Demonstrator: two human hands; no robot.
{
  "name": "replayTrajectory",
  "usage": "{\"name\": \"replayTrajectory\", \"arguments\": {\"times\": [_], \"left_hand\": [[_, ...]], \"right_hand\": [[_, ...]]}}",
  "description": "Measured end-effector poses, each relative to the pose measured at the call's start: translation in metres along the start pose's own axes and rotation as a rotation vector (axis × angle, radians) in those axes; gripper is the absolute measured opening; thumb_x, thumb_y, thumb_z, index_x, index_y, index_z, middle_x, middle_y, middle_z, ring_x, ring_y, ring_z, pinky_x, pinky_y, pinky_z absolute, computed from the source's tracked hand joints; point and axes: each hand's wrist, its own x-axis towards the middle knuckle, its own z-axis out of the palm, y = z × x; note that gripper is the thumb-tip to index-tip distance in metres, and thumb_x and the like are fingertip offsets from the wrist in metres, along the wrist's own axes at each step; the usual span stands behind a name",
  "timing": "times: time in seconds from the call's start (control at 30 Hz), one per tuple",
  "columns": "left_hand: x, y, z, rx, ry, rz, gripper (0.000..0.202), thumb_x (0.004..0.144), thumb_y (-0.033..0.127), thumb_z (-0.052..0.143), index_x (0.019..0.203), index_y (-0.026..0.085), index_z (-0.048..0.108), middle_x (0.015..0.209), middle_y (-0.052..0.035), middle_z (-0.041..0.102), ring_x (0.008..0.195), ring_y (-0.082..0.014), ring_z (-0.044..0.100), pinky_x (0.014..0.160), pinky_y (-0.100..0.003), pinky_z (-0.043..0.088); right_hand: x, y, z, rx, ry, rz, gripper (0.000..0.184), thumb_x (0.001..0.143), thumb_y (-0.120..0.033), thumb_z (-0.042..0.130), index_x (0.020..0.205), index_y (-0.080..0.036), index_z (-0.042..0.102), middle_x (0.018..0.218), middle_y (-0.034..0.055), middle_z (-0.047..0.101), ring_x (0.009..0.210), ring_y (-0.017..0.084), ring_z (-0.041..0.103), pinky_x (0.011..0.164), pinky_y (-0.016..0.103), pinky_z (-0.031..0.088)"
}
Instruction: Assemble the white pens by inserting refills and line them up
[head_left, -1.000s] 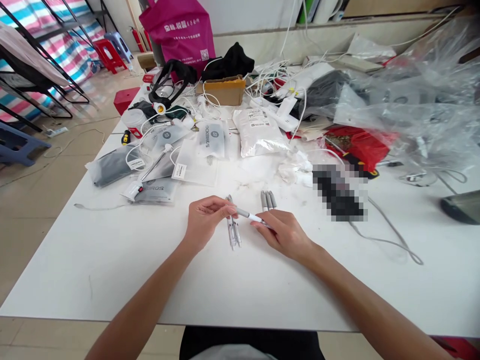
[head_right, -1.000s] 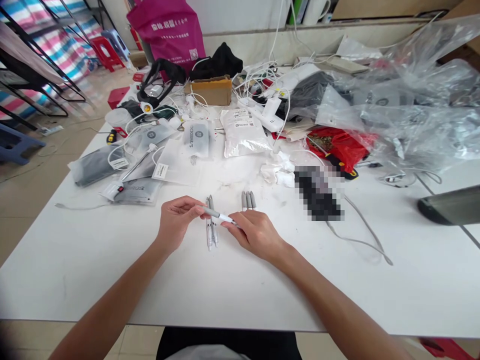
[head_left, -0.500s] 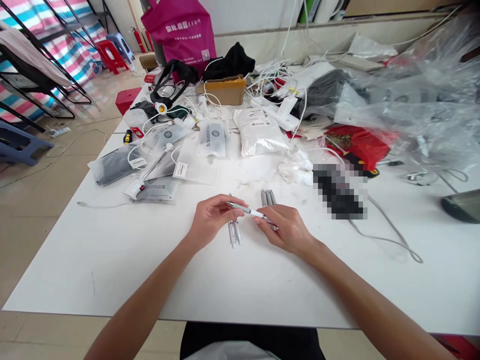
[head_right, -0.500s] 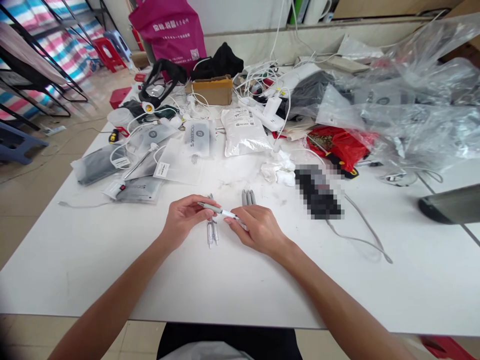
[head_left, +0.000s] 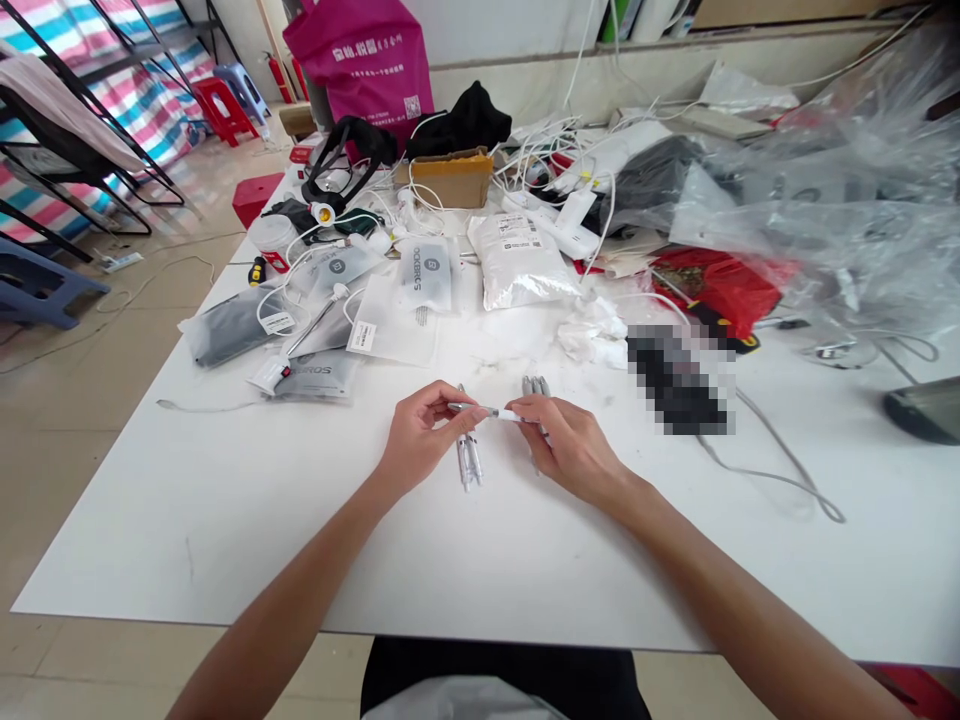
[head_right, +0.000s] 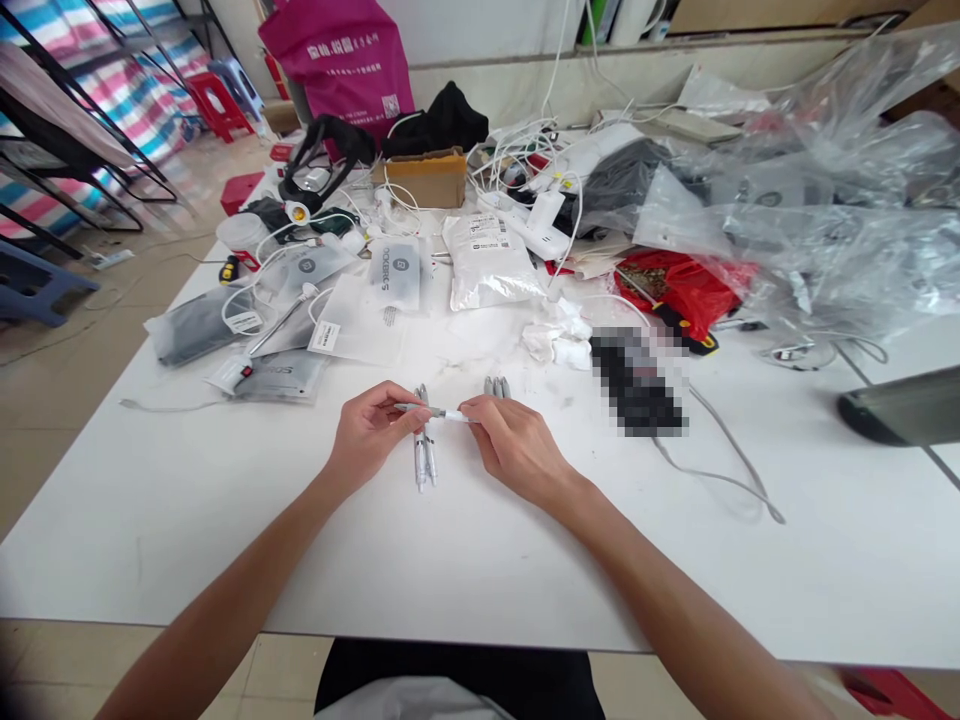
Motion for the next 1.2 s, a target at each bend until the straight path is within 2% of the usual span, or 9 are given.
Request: {"name": "replayTrajectory", "arguments": {"times": [0.13,0.27,0.37,0.43,0.47,0.6,0.8,1.03,1.2], "left_hand": [[-0.002,0.004,0.001,0.171,-0.002,0.069,0.03,0.095,0.047,0.079,0.084,0.02,0.071,0.08,-0.0024,0.071,0.08,-0.0177,0.067,0.082,-0.033,0.054],[-0.001,0.004,-0.002,0.339,0.028,0.106,0.036,0.1,0.051,0.07,0.08,0.02,0.071,0.082,-0.0026,0.073,0.085,-0.0195,0.067,0.087,-0.034,0.051],[0.001,-0.001,-0.005,0.386,0.013,0.163,0.027,0.095,0.049,0.078,0.103,0.023,0.077,0.103,-0.0042,0.078,0.101,-0.0219,0.071,0.095,-0.035,0.052],[0.001,-0.005,-0.005,0.392,-0.02,0.22,0.037,0.093,0.047,0.082,0.124,0.027,0.075,0.11,-0.0052,0.079,0.104,-0.0225,0.071,0.097,-0.036,0.052],[0.002,-0.007,-0.005,0.397,-0.041,0.257,0.038,0.094,0.045,0.081,0.127,0.028,0.075,0.108,-0.0057,0.078,0.102,-0.0225,0.071,0.095,-0.036,0.053],[0.002,-0.011,-0.005,0.448,-0.071,0.398,0.021,0.103,0.04,0.07,0.115,0.027,0.081,0.098,-0.0078,0.077,0.092,-0.0226,0.068,0.085,-0.038,0.053],[0.003,-0.008,-0.007,0.587,-0.125,0.413,0.027,0.112,0.033,0.052,0.118,0.025,0.077,0.092,-0.0064,0.072,0.087,-0.0216,0.063,0.085,-0.038,0.048],[0.006,-0.014,-0.008,0.738,-0.103,0.569,0.021,0.104,0.042,0.069,0.102,0.022,0.075,0.083,-0.0038,0.075,0.078,-0.02,0.063,0.081,-0.037,0.042],[0.006,-0.013,-0.009,0.72,-0.078,0.567,0.021,0.107,0.038,0.063,0.115,0.025,0.079,0.084,-0.0042,0.078,0.08,-0.0204,0.067,0.083,-0.037,0.044]], "right_hand": [[0.003,-0.001,-0.002,0.007,-0.042,0.033,0.02,0.105,-0.016,0.061,0.123,-0.02,0.057,0.091,0.0053,0.072,0.073,0.018,0.064,0.066,0.031,0.051],[0.006,-0.001,-0.005,-0.055,-0.073,-0.031,0.024,0.107,-0.015,0.056,0.131,-0.019,0.059,0.094,0.0081,0.071,0.081,0.021,0.063,0.073,0.035,0.052],[0.005,0.002,-0.003,-0.046,-0.059,-0.008,0.023,0.107,-0.013,0.054,0.128,-0.019,0.058,0.103,0.0109,0.072,0.088,0.023,0.065,0.076,0.035,0.053],[0.003,0.002,-0.002,-0.023,-0.063,0.016,0.023,0.106,-0.012,0.053,0.128,-0.02,0.058,0.105,0.0109,0.072,0.089,0.022,0.066,0.076,0.035,0.054],[0.002,0.002,-0.001,-0.015,-0.068,0.023,0.024,0.106,-0.012,0.053,0.128,-0.02,0.057,0.105,0.0103,0.072,0.088,0.022,0.066,0.076,0.035,0.053],[0.002,0.002,-0.002,-0.077,-0.093,-0.016,0.032,0.106,-0.016,0.057,0.138,-0.022,0.056,0.103,0.0083,0.071,0.085,0.021,0.064,0.075,0.035,0.049],[0.003,0.007,-0.006,-0.27,-0.103,-0.03,0.041,0.102,-0.007,0.054,0.137,-0.027,0.062,0.103,0.008,0.066,0.088,0.022,0.058,0.078,0.037,0.04],[0.004,0.002,-0.008,-0.318,-0.058,-0.035,0.035,0.098,-0.007,0.06,0.125,-0.029,0.066,0.109,0.0095,0.062,0.096,0.025,0.052,0.085,0.041,0.039],[0.004,0.005,-0.011,-0.314,0.039,0.0,0.032,0.096,-0.007,0.061,0.118,-0.029,0.067,0.109,0.0096,0.061,0.098,0.026,0.051,0.084,0.042,0.037]]}}
